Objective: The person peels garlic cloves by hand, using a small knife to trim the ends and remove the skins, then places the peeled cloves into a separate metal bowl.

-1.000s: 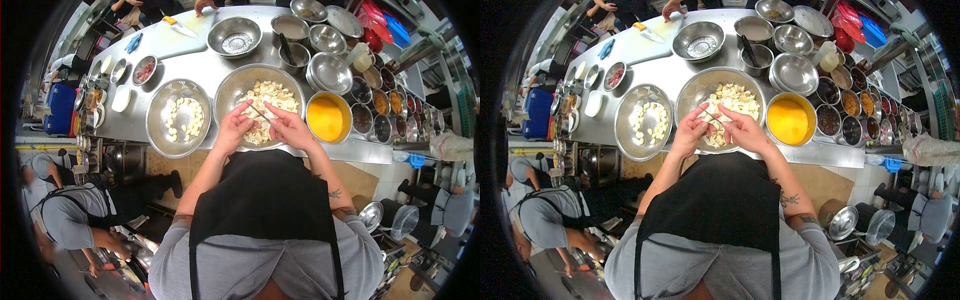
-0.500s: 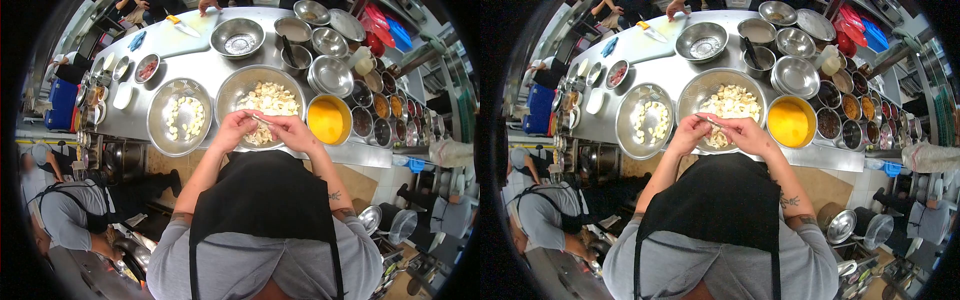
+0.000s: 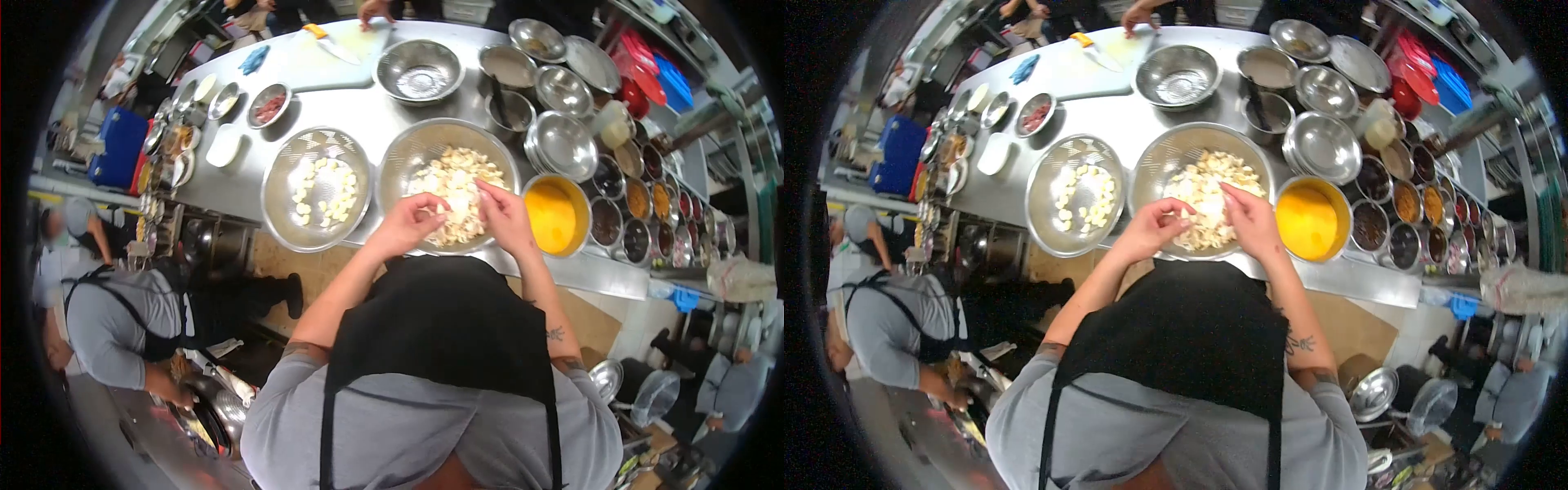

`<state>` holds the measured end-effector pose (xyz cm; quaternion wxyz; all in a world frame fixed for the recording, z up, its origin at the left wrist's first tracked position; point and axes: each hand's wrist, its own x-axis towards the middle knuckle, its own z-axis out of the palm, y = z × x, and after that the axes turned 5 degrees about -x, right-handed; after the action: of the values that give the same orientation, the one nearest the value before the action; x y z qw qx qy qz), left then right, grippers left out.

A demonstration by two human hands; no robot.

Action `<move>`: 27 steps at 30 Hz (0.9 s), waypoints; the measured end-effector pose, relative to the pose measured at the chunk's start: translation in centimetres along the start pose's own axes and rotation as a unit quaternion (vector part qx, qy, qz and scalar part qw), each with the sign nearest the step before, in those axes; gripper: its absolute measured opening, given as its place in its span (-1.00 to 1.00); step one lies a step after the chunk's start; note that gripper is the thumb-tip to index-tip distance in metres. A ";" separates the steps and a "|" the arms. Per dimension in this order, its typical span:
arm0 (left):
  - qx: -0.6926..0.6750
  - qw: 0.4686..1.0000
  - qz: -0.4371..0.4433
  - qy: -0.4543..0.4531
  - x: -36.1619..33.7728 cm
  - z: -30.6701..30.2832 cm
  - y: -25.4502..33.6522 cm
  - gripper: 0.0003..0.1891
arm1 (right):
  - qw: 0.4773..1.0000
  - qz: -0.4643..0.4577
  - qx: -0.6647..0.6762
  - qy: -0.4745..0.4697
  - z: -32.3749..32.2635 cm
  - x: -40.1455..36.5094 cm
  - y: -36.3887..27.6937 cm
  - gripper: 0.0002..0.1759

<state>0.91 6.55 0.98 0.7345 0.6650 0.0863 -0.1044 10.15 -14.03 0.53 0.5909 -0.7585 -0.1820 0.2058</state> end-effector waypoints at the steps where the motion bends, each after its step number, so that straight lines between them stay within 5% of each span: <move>1: 0.076 0.995 0.064 0.030 -0.6 0.1 1.7 -0.82 | 1.000 0.008 0.015 -0.001 0.1 0.1 0.2 -0.62; 6: 0.357 0.880 0.306 0.070 -0.6 -0.8 5.4 -0.76 | 0.999 0.044 0.021 -0.002 0.5 0.3 1.4 -0.61; 10: 0.382 0.909 0.169 0.003 3.0 -3.6 -1.9 -0.88 | 0.999 0.042 0.023 -0.005 0.6 0.3 0.8 -0.61; 17: 0.348 0.920 0.147 0.103 3.9 -4.2 -1.8 -0.85 | 0.998 0.042 0.032 0.018 0.1 -0.2 1.6 -0.64; 18: 0.355 0.914 0.169 0.102 4.4 -5.1 -1.5 -0.85 | 0.998 0.040 0.037 0.019 0.1 -0.1 1.8 -0.64; 27: 0.631 0.768 -0.084 -0.076 5.9 -3.7 -1.7 -0.76 | 0.997 0.052 0.064 0.008 0.6 -0.2 1.6 -0.63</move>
<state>6.17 9.82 -2.56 0.1425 0.9585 0.0003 -0.2469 9.66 -13.99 -1.13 0.6281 -0.7291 -0.1244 0.2416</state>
